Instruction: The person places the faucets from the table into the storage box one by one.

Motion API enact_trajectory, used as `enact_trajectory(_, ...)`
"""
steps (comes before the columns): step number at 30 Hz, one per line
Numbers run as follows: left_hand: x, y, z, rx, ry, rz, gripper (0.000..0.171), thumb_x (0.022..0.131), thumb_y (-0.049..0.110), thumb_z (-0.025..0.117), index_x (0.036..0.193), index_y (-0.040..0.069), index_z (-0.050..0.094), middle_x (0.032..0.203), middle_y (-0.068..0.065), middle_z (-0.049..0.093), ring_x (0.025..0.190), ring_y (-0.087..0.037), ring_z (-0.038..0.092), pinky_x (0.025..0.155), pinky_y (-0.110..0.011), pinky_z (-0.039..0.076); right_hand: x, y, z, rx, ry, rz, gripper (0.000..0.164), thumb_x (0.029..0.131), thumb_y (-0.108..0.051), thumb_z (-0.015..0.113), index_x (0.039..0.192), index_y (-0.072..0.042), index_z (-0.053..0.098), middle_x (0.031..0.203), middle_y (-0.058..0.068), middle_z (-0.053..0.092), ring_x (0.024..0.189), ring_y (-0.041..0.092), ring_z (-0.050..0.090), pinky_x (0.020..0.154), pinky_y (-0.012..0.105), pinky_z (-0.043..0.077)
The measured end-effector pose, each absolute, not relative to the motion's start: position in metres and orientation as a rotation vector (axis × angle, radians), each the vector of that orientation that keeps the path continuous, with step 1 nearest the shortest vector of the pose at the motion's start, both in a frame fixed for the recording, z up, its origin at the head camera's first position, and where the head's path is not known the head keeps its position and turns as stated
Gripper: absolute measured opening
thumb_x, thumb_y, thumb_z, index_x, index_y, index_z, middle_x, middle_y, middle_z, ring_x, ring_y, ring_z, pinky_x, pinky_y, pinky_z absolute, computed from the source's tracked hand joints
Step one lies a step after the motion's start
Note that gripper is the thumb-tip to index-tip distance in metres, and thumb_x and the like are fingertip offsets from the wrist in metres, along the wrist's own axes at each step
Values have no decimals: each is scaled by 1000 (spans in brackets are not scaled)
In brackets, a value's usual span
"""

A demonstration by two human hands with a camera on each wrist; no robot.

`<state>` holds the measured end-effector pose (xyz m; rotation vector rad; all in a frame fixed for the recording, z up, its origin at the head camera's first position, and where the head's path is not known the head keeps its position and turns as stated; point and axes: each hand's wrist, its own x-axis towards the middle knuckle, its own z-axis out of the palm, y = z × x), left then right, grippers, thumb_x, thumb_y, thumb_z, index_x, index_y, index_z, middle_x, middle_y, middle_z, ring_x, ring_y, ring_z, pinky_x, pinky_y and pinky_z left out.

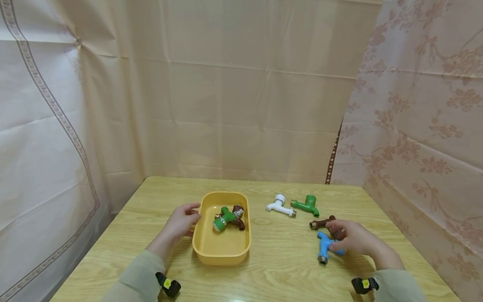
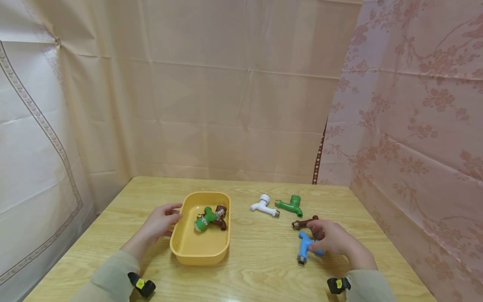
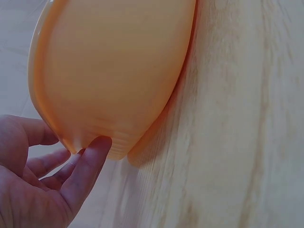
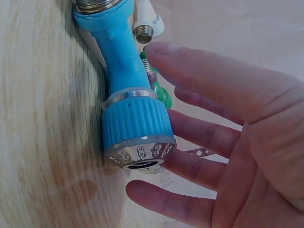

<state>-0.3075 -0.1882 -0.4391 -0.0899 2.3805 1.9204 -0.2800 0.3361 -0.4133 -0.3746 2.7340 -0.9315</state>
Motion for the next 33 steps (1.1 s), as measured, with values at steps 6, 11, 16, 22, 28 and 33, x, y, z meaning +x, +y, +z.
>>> enact_trajectory(6, -307, -188, -439, -89, 2379, 1918, 45, 93, 11, 56, 137, 12, 48, 118, -16, 54, 91, -28, 57, 60, -43, 57, -279, 336, -415, -378, 2732, -898, 69, 71, -27, 83, 130, -6, 53, 118, 14, 57, 100, 32, 57, 75, 45, 52)
enact_trajectory(11, -307, -188, -438, -85, 2384, 1912, 45, 93, 11, 56, 137, 12, 48, 119, -16, 53, 91, -28, 58, 60, -43, 57, -279, 336, -416, -435, 2723, -881, 67, 72, -27, 82, 130, -7, 53, 117, 14, 57, 102, 36, 57, 76, 47, 52)
enact_trajectory(16, -307, -188, -438, -89, 2389, 1908, 45, 93, 11, 56, 137, 12, 48, 118, -16, 53, 91, -27, 58, 60, -43, 57, -282, 336, -420, -438, 2743, -838, 63, 71, -27, 82, 126, -10, 56, 112, 8, 59, 101, 34, 57, 79, 49, 50)
enact_trajectory(22, -307, -188, -438, -90, 2394, 1906, 45, 93, 11, 56, 137, 12, 48, 117, -15, 53, 91, -27, 57, 60, -42, 57, -285, 336, -424, -456, 2744, -806, 60, 71, -27, 82, 124, -13, 58, 112, 7, 60, 102, 33, 57, 80, 50, 50)
enact_trajectory(28, -307, -188, -439, -93, 2389, 1907, 45, 93, 12, 56, 137, 12, 48, 117, -15, 53, 91, -27, 58, 60, -42, 57, -285, 336, -425, -481, 2739, -796, 60, 72, -29, 82, 125, -16, 59, 114, 7, 60, 105, 32, 56, 82, 51, 49)
enact_trajectory(33, -307, -188, -439, -88, 2382, 1913, 45, 92, 11, 56, 137, 12, 48, 117, -16, 53, 90, -27, 59, 60, -43, 57, -285, 335, -426, -555, 2738, -810, 56, 73, -26, 81, 124, -15, 60, 116, 9, 60, 108, 33, 55, 84, 52, 48)
